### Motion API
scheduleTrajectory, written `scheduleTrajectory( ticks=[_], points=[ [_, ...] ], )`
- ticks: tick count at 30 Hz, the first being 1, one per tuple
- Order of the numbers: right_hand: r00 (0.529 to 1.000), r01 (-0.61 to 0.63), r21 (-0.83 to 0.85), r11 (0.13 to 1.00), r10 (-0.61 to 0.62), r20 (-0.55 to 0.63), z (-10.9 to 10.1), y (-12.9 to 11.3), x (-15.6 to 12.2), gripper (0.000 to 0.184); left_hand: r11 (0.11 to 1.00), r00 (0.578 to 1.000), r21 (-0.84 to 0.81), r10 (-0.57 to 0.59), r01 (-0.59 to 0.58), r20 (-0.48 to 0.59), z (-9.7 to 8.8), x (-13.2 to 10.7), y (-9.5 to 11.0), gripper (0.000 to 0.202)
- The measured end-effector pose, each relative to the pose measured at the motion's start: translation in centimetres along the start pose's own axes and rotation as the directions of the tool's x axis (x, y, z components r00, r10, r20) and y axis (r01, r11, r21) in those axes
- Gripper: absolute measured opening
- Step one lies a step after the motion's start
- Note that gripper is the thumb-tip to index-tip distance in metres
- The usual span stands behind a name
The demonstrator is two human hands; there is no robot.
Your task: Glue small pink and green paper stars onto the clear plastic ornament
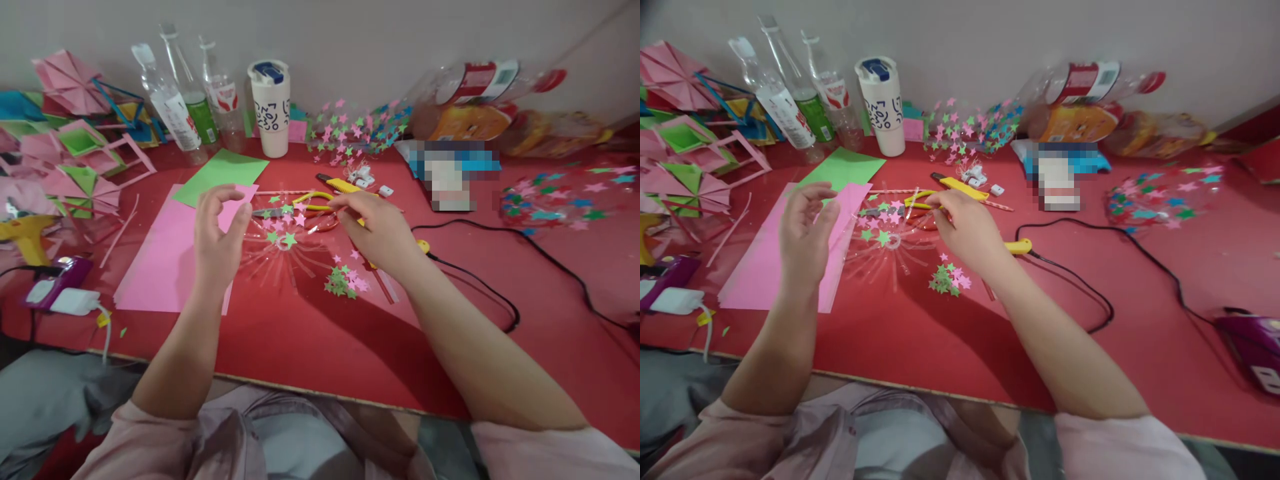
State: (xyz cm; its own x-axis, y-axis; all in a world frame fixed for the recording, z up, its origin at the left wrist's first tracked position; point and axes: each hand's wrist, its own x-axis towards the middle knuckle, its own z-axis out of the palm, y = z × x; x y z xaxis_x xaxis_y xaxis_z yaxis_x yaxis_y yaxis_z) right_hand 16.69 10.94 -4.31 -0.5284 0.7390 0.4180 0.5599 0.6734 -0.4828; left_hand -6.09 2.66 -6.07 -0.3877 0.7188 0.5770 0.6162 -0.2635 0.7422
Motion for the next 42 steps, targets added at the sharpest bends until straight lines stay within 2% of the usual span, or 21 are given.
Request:
scheduleTrajectory(
  ticks=[5,8,11,14,16,22,27,29,32,35,39,42],
  points=[
    [0.998,-0.031,-0.019,0.999,0.032,0.049,-1.1,-0.1,0.2,0.023,0.996,0.994,-0.004,-0.09,0.09,0.06,-1.9,0.7,0.1,0.021],
    [0.989,-0.053,-0.045,0.998,0.059,0.137,-1.7,-0.5,0.2,0.019,0.994,0.986,0.041,-0.11,0.106,0.121,-2.5,1.2,-0.1,0.027],
    [0.978,-0.046,-0.08,0.996,0.062,0.202,-2.0,-1.0,0.0,0.022,0.986,0.965,0.046,-0.168,0.162,0.199,-2.2,1.7,-1.2,0.031],
    [0.978,-0.011,-0.101,0.995,0.032,0.207,-2.0,-1.3,-0.3,0.023,0.974,0.921,0.035,-0.222,0.223,0.32,-1.4,2.0,-2.3,0.034],
    [0.977,0.01,-0.111,0.994,0.014,0.213,-1.9,-1.4,-0.4,0.023,0.97,0.906,0.042,-0.238,0.238,0.351,-1.0,2.0,-2.7,0.035],
    [0.989,0.021,-0.225,0.974,0.013,0.148,-2.1,-2.5,-0.9,0.024,0.964,0.893,-0.025,-0.237,0.266,0.382,-0.5,1.9,-2.8,0.027],
    [0.956,0.019,-0.264,0.964,0.06,0.286,-1.9,-3.8,-1.6,0.022,0.903,0.84,-0.103,-0.34,0.418,0.423,-0.5,1.9,-2.1,0.024],
    [0.952,0.017,-0.242,0.97,0.059,0.301,-1.7,-3.8,-1.6,0.022,0.876,0.818,-0.119,-0.378,0.468,0.433,-0.6,1.8,-1.5,0.021],
    [0.976,0.028,-0.201,0.979,0.017,0.218,-1.9,-3.4,-1.2,0.022,0.858,0.808,-0.116,-0.415,0.5,0.419,-0.9,1.4,-0.9,0.018],
    [0.991,0.015,-0.25,0.968,0.018,0.13,-2.4,-3.0,-1.0,0.021,0.858,0.808,-0.088,-0.436,0.506,0.397,-1.2,0.8,-0.8,0.019],
    [0.977,-0.029,-0.325,0.945,0.095,0.189,-2.4,-3.6,-1.6,0.017,0.865,0.801,-0.04,-0.444,0.499,0.402,-1.9,0.0,-0.7,0.02],
    [0.983,0.013,-0.344,0.939,0.051,0.175,-1.8,-4.5,-2.1,0.02,0.857,0.783,-0.029,-0.457,0.515,0.422,-2.4,-0.7,-0.2,0.021]
  ],
)
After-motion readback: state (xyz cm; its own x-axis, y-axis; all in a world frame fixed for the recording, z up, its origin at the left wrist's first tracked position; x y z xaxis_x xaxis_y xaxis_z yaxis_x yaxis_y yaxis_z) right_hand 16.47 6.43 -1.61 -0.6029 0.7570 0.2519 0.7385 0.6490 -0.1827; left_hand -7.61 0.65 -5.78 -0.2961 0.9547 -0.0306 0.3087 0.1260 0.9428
